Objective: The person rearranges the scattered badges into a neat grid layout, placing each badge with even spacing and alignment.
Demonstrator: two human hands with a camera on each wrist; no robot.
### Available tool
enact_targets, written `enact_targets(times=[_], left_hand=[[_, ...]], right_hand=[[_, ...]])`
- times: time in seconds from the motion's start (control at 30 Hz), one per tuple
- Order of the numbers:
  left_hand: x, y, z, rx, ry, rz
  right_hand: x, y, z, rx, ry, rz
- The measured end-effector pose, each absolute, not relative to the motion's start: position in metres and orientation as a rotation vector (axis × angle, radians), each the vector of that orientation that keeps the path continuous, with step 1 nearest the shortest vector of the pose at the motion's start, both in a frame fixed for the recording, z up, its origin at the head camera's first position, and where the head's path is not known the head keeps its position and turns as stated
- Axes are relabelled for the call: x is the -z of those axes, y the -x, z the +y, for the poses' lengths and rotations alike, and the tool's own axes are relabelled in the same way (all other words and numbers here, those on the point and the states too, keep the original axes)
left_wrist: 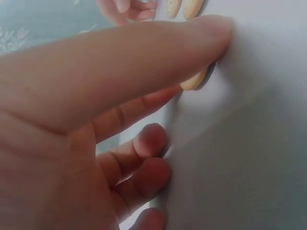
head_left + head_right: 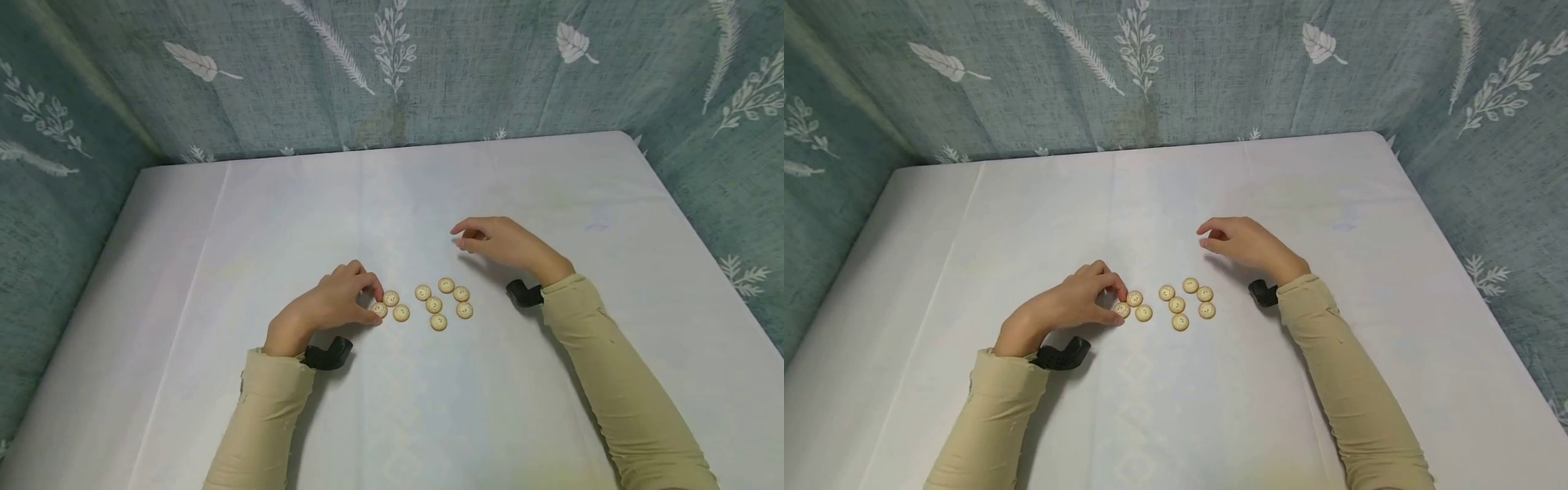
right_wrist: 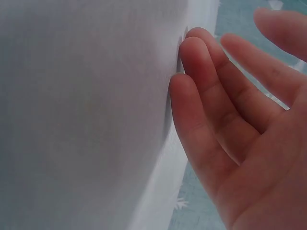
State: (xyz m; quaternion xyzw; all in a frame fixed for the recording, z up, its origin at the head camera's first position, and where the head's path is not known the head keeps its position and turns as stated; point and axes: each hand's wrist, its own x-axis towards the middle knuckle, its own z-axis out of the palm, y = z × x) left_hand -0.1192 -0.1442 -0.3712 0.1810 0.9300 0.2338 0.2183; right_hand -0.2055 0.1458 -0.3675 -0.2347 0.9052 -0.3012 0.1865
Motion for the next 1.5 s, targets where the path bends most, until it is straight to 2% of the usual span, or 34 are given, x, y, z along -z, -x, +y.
enact_targets(times=[1.07,1.5], left_hand=[[0.386,0.125,-0.131,-0.733,-0.482,2.769],[0.391,0.127,-0.135,-0.88,-0.464,2.734]], right_hand=[[0.368,0.196,0.126,0.799,0.819,2.639],[0.365,0.182,0.106,0.836,0.911,2.518]])
